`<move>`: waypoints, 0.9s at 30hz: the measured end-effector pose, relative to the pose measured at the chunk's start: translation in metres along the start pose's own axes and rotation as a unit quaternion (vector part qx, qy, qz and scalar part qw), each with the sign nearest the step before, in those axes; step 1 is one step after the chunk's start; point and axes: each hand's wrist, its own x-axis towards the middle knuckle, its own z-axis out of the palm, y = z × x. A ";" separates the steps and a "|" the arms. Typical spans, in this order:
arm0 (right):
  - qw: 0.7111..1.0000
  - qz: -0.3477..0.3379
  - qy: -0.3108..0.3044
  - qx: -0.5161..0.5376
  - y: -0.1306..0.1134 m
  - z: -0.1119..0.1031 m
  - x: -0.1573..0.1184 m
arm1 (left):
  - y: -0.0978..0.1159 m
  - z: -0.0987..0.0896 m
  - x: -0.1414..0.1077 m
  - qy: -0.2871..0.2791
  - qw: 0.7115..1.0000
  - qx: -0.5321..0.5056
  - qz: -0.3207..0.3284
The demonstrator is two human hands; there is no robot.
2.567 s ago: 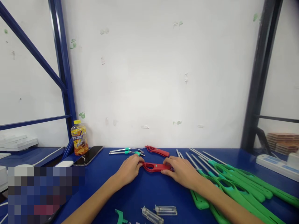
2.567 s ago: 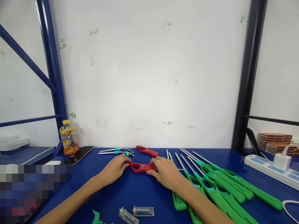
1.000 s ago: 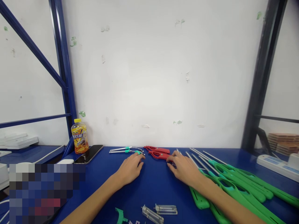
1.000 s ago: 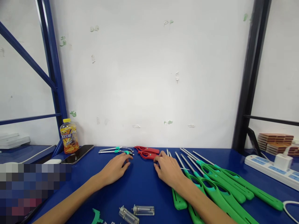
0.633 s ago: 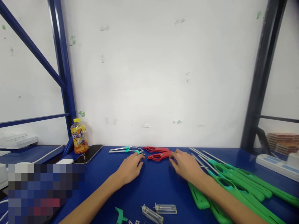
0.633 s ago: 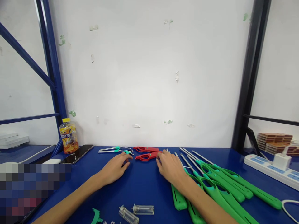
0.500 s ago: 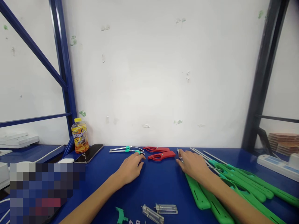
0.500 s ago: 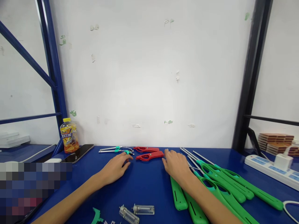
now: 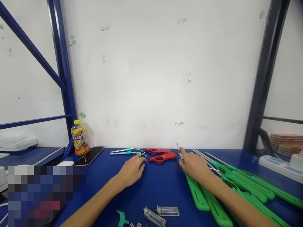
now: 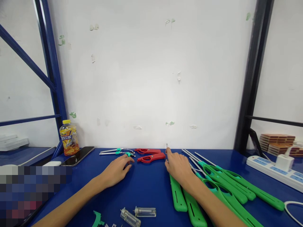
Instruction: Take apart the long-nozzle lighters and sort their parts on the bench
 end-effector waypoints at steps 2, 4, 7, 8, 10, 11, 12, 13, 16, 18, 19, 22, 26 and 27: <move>1.000 0.007 0.018 0.019 -0.001 -0.008 0.001 | -0.001 0.001 0.000 0.003 1.000 -0.001 0.002; 0.996 0.007 0.044 0.082 -0.004 -0.017 0.002 | -0.001 0.002 -0.001 0.008 1.000 -0.003 0.004; 0.967 -0.017 0.089 0.240 -0.009 -0.027 0.000 | 0.001 0.001 -0.002 0.025 1.000 -0.007 0.006; 0.952 -0.032 0.097 0.287 -0.012 -0.030 -0.001 | 0.003 -0.001 -0.002 0.034 0.999 -0.007 0.004; 0.930 -0.066 0.096 0.349 -0.016 -0.034 -0.005 | 0.009 -0.006 -0.002 0.071 0.997 -0.008 0.001; 0.920 -0.083 0.090 0.371 -0.019 -0.035 -0.007 | 0.012 -0.009 -0.003 0.104 0.995 -0.007 0.004; 0.913 -0.099 0.081 0.388 -0.021 -0.036 -0.009 | 0.015 -0.013 -0.003 0.147 0.989 -0.001 0.016; 0.906 -0.113 0.071 0.401 -0.024 -0.036 -0.011 | 0.019 -0.016 -0.004 0.195 0.980 0.013 0.038; 0.893 -0.151 0.046 0.423 -0.034 -0.034 -0.017 | 0.027 -0.025 -0.005 0.286 0.941 0.103 0.147; 0.887 -0.170 0.036 0.429 -0.040 -0.032 -0.021 | 0.030 -0.027 -0.005 0.276 0.921 0.163 0.220; 0.885 -0.176 0.032 0.429 -0.042 -0.032 -0.023 | 0.030 -0.027 -0.004 0.257 0.916 0.181 0.249; 0.897 -0.179 0.013 0.404 -0.045 -0.034 -0.026 | 0.026 -0.029 -0.003 0.177 0.923 0.206 0.274; 0.954 -0.164 -0.026 0.250 -0.034 -0.032 -0.023 | 0.011 -0.040 -0.001 0.127 0.952 0.203 0.190; 0.964 -0.160 -0.032 0.209 -0.031 -0.031 -0.021 | 0.006 -0.044 -0.001 0.128 0.957 0.200 0.166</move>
